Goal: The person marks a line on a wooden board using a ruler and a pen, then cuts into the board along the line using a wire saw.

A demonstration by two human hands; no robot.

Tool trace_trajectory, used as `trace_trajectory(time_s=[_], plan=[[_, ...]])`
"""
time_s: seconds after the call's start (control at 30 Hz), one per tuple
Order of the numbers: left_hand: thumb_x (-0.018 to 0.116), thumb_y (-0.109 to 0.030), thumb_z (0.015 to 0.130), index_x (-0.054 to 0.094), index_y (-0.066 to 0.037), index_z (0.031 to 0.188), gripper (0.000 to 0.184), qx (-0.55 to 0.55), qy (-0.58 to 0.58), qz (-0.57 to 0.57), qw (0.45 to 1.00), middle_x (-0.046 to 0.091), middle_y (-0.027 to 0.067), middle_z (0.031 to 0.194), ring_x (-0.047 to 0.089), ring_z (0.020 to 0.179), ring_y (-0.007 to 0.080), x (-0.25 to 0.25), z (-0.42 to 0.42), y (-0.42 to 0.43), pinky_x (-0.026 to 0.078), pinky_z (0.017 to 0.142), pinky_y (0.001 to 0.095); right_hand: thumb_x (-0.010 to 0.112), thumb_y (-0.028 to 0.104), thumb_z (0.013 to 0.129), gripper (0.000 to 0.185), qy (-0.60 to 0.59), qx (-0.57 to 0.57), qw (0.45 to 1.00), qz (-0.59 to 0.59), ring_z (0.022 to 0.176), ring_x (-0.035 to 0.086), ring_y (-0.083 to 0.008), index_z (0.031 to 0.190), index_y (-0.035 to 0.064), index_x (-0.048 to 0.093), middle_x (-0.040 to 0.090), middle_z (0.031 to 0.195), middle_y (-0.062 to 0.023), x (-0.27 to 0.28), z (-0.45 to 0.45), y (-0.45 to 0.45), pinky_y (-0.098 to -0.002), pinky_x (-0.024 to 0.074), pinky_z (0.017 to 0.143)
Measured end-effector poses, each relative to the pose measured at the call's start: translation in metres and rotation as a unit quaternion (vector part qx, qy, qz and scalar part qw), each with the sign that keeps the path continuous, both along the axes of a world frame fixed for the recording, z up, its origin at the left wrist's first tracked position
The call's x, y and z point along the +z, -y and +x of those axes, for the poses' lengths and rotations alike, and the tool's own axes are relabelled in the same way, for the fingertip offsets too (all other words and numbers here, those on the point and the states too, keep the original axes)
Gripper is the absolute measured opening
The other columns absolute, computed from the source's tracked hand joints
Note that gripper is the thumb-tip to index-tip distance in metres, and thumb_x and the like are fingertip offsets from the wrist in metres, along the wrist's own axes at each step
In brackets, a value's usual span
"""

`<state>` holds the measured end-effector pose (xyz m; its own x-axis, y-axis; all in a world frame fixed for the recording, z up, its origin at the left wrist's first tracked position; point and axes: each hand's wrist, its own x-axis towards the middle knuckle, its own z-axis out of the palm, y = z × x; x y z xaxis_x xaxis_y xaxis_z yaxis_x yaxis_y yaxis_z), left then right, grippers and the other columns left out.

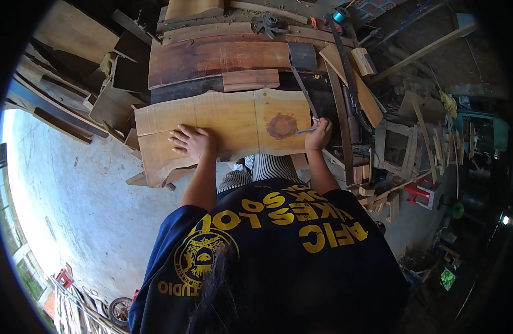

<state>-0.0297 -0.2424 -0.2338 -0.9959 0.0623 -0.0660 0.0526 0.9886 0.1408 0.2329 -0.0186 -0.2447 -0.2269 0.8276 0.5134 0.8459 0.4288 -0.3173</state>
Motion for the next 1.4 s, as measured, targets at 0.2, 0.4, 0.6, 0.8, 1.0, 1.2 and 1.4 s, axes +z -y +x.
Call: trace_trajectory(time_s=[0.2, 0.4, 0.6, 0.8, 1.0, 1.2, 1.4], plan=[[0.036, -0.036, 0.089, 0.021, -0.01, 0.146, 0.064, 0.004, 0.009, 0.002, 1.0, 0.009, 0.019, 0.153, 0.004, 0.141, 0.0368, 0.002, -0.001, 0.0, 0.004, 0.111, 0.0551, 0.061, 0.01, 0.081, 0.018, 0.041, 0.074, 0.996, -0.03, 0.084, 0.058, -0.0351, 0.099, 0.0098, 0.055, 0.056, 0.094, -0.0132, 0.002, 0.001, -0.001, -0.0428, 0.0473, 0.068], [0.036, -0.037, 0.089, 0.021, -0.012, 0.146, 0.064, 0.007, 0.009, -0.001, 1.0, 0.009, 0.0176, 0.153, 0.002, 0.142, 0.0365, 0.0, -0.002, -0.001, 0.004, 0.11, 0.0558, 0.062, 0.01, 0.082, 0.015, 0.036, 0.138, 0.989, -0.05, 0.084, 0.058, -0.0345, 0.096, 0.0107, 0.058, 0.057, 0.095, -0.0124, 0.007, -0.003, 0.001, -0.0435, 0.0464, 0.068], [0.037, -0.037, 0.087, 0.019, -0.014, 0.147, 0.066, 0.007, 0.028, -0.005, 1.0, 0.006, 0.0182, 0.153, 0.001, 0.141, 0.0372, 0.0, -0.003, -0.001, 0.003, 0.111, 0.0559, 0.064, 0.01, 0.081, 0.015, -0.011, 0.163, 0.986, -0.046, 0.082, 0.058, -0.0318, 0.096, 0.0118, 0.061, 0.058, 0.092, -0.0094, 0.006, -0.002, -0.002, -0.0426, 0.0459, 0.068], [0.037, -0.037, 0.087, 0.019, -0.015, 0.147, 0.066, 0.006, 0.025, -0.01, 1.0, 0.006, 0.0179, 0.153, 0.001, 0.141, 0.0377, -0.005, -0.003, -0.001, 0.002, 0.11, 0.0568, 0.063, 0.011, 0.082, 0.014, 0.062, 0.133, 0.988, -0.04, 0.081, 0.059, -0.0326, 0.095, 0.0114, 0.06, 0.058, 0.09, -0.009, 0.017, -0.009, 0.002, -0.042, 0.0463, 0.066], [0.038, -0.036, 0.087, 0.018, -0.016, 0.147, 0.067, -0.002, 0.023, -0.017, 1.0, 0.005, 0.0176, 0.154, -0.001, 0.141, 0.039, -0.006, -0.005, 0.001, 0.001, 0.109, 0.0579, 0.054, 0.018, 0.09, 0.014, -0.024, 0.152, 0.935, -0.32, 0.074, 0.058, -0.0392, 0.093, 0.0037, 0.053, 0.059, 0.082, -0.0189, 0.06, -0.023, 0.065, -0.0418, 0.045, 0.064], [0.039, -0.036, 0.086, 0.017, -0.017, 0.148, 0.069, -0.007, 0.029, -0.021, 0.999, 0.004, 0.0168, 0.154, -0.002, 0.141, 0.0396, -0.007, -0.004, 0.002, 0.002, 0.109, 0.0583, 0.048, 0.024, 0.094, 0.024, 0.022, 0.207, 0.847, -0.49, 0.072, 0.055, -0.0469, 0.09, 0.0003, 0.048, 0.056, 0.073, -0.0261, 0.055, -0.029, 0.108, -0.0468, 0.0434, 0.062], [0.038, -0.036, 0.086, 0.016, -0.017, 0.148, 0.068, -0.012, 0.028, -0.029, 0.999, 0.005, 0.0168, 0.154, -0.002, 0.141, 0.0399, -0.009, -0.005, 0.001, 0.002, 0.109, 0.0583, 0.049, 0.018, 0.092, 0.024, 0.008, 0.118, 0.806, -0.58, 0.071, 0.06, -0.0434, 0.095, -0.0046, 0.055, 0.06, 0.076, -0.0269, 0.056, -0.067, 0.124, -0.0438, 0.0468, 0.063]])
